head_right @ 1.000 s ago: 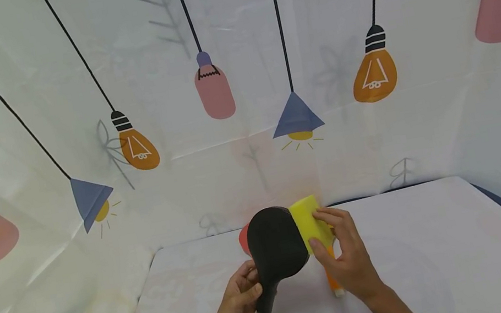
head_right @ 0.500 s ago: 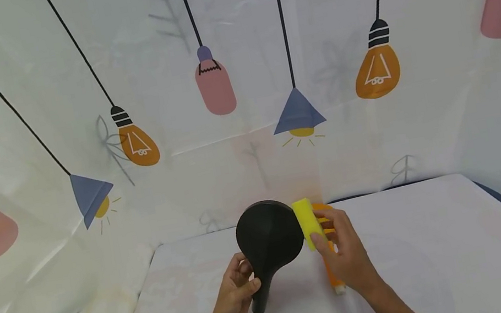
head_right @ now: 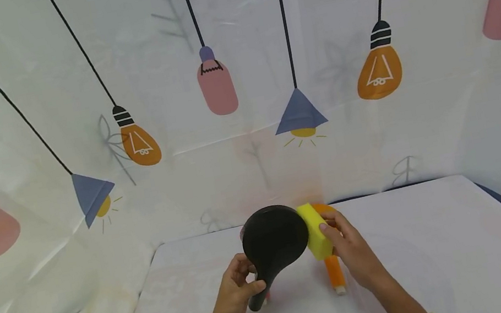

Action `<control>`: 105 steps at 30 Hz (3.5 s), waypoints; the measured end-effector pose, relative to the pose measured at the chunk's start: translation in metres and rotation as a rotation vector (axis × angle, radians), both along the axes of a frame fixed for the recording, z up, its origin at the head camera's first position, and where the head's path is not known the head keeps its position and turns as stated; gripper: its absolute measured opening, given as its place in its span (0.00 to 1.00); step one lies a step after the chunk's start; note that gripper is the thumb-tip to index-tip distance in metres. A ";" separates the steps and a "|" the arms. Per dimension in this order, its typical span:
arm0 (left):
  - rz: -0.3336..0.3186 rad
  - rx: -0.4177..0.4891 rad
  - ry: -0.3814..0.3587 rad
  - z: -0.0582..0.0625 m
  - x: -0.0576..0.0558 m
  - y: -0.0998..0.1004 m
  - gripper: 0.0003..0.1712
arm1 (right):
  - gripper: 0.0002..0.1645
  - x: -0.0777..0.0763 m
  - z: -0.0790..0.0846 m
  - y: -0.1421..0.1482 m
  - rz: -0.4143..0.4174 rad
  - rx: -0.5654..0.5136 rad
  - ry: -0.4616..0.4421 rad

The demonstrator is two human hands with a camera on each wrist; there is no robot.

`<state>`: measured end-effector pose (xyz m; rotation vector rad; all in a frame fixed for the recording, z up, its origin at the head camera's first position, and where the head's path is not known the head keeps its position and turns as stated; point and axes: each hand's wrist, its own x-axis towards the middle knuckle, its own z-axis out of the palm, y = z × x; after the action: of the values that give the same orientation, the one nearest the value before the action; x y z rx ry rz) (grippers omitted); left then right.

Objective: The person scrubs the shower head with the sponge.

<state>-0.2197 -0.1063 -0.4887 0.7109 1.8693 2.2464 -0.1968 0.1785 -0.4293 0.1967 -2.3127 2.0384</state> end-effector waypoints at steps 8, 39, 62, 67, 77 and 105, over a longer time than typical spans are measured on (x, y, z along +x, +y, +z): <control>0.008 -0.065 -0.002 -0.001 0.000 -0.001 0.28 | 0.30 -0.004 0.003 0.003 0.004 -0.026 -0.064; 0.084 -0.351 -0.052 0.002 0.004 0.001 0.23 | 0.25 0.007 0.008 0.007 -0.214 0.314 0.207; 0.068 -0.508 0.153 0.000 0.010 0.006 0.24 | 0.22 0.021 0.010 -0.001 -0.316 0.466 0.487; 0.078 -0.535 0.163 0.002 0.008 0.006 0.24 | 0.22 0.021 0.013 -0.002 -0.306 0.463 0.500; 0.090 -0.523 0.173 0.000 0.007 0.005 0.23 | 0.23 0.025 0.017 -0.010 -0.306 0.463 0.565; 0.123 -0.640 0.395 0.003 0.009 0.012 0.22 | 0.30 0.035 0.015 -0.031 -0.219 0.717 0.965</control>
<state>-0.2109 -0.0941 -0.4854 0.9735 2.6734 1.4620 -0.1621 0.1479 -0.4140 0.7136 -2.0923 0.6473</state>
